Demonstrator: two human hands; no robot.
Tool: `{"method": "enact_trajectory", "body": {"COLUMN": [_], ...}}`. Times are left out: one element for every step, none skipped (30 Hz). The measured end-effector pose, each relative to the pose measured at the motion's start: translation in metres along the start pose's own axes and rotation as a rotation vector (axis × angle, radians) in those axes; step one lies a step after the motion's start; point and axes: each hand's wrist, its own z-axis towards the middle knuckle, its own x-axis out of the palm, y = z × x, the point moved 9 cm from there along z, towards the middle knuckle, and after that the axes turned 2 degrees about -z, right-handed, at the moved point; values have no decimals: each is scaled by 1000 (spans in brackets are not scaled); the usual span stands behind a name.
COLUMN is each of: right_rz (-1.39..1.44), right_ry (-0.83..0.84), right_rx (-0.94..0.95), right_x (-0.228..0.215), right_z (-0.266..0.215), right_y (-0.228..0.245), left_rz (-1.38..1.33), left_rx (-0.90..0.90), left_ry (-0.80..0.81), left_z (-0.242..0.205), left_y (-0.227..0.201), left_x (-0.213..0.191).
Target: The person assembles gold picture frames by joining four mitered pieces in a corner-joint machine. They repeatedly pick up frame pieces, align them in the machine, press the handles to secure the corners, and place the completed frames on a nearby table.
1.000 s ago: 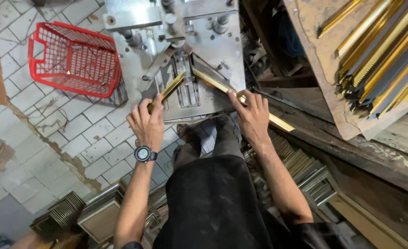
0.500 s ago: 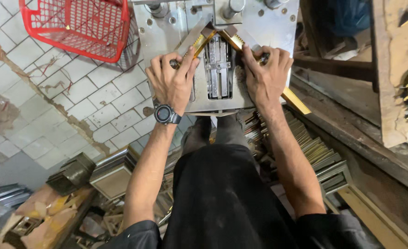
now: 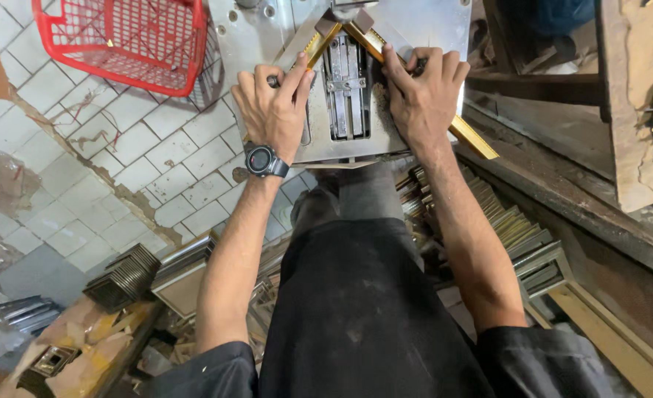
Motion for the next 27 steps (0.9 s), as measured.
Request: {"method": "enact_trajectory", "body": {"right_rz": [27,52,79,106,117,127,140,108,84,60,46,32,15,24,32,40,27,14,-2,-11,-12,-13,-3,8,12,11,12], "right_ry": [-15,-41,-51,-62,-49,-36,-16,-13,8,30,35,41,42,47,57,68,63,59,53,41,37,33,50,67,77,73,74], "right_rx": [9,15,23,31,38,45,58,43,31,18,15,11,10,11,15,20,19,19,11,25,36,47,57,68,82,87,82], "right_x": [-2,-5,-10,-13,-15,-15,-14,-13,-12,-12,-10,-10,-11,-11,-12,-13,-14,-15,-16,-17,-17,-17,-15,-13,-11,-11,-10], "right_z": [5,10,8,9,8,9,8,11,7,2,8,12,14,17,15,13,12,11,13,15,15,14,14,14,17,20,21], "right_y": [0,1,4,6,6,5,4,2,4,7,7,7,7,7,8,9,10,11,11,10,10,10,12,13,10,8,5], "left_rz": [-1,-9,-20,-30,-31,-32,-32,-24,-13,-2,-11,-21,-32,-28,-26,-23,-25,-26,-30,-23,-11,1,0,0,-7,-4,-1], "left_rx": [4,15,19,24,23,22,22,26,22,17,10,3,0,-5,-10,-14,-10,-7,-9,-2,-2,-2,-6,-10,-6,4,1], "left_ry": [-18,-37,-42,-47,-50,-52,-45,-50,-36,-22,-15,-9,-5,-2,8,17,11,6,-6,-12,-11,-9,-4,1,1,-7,-15], "left_z": [5,9,8,9,7,7,7,8,3,-2,2,5,9,11,10,7,7,7,9,11,8,7,7,8,14,19,22], "left_y": [0,0,-1,-1,-2,-2,-3,-3,-2,-2,0,2,2,2,1,0,-1,-1,-2,-2,-2,-3,-1,0,-1,-2,-4], "left_x": [-3,-7,-12,-16,-17,-16,-14,-11,-10,-9,-8,-7,-7,-7,-7,-8,-8,-9,-8,-7,-8,-8,-10,-13,-11,-12,-11]}}
